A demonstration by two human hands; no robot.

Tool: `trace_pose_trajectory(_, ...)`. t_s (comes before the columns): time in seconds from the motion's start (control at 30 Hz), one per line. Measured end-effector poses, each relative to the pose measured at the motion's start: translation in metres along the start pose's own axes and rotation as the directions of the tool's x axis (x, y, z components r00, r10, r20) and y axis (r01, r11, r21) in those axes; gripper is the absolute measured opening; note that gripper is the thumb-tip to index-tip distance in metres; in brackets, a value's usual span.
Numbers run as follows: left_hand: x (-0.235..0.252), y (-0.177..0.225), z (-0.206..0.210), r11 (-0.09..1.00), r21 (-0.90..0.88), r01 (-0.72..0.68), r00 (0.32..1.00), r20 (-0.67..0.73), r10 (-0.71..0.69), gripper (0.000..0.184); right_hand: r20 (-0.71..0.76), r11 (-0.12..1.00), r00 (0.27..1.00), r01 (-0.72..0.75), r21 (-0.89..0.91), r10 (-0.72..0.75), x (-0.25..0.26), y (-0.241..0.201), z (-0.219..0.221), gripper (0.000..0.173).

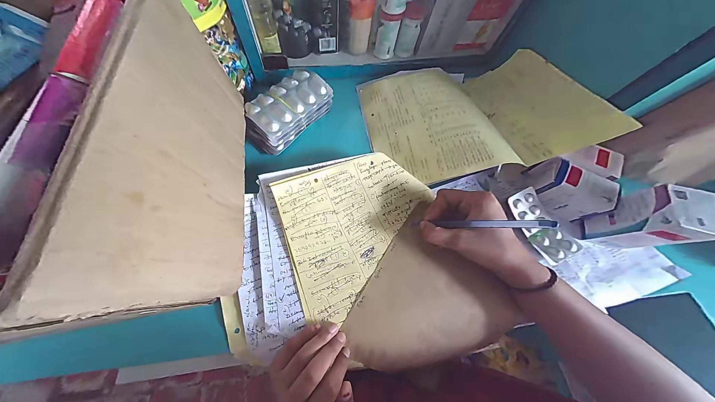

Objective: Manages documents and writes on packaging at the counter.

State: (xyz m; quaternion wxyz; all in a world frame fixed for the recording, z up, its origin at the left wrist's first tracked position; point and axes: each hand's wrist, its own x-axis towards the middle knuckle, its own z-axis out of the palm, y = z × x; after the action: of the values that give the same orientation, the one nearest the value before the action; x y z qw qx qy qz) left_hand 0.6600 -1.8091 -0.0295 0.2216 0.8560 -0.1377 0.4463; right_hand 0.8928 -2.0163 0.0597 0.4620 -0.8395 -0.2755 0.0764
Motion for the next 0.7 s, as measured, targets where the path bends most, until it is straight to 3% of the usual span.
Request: trace_pose_trajectory(0.7,0.0003,0.0,-0.0003,1.0,-0.003,-0.001,1.0,0.006,0.001,0.032,-0.007,0.997,0.999,-0.049,0.064,0.049,-0.0011,-0.0025,0.0002,0.013)
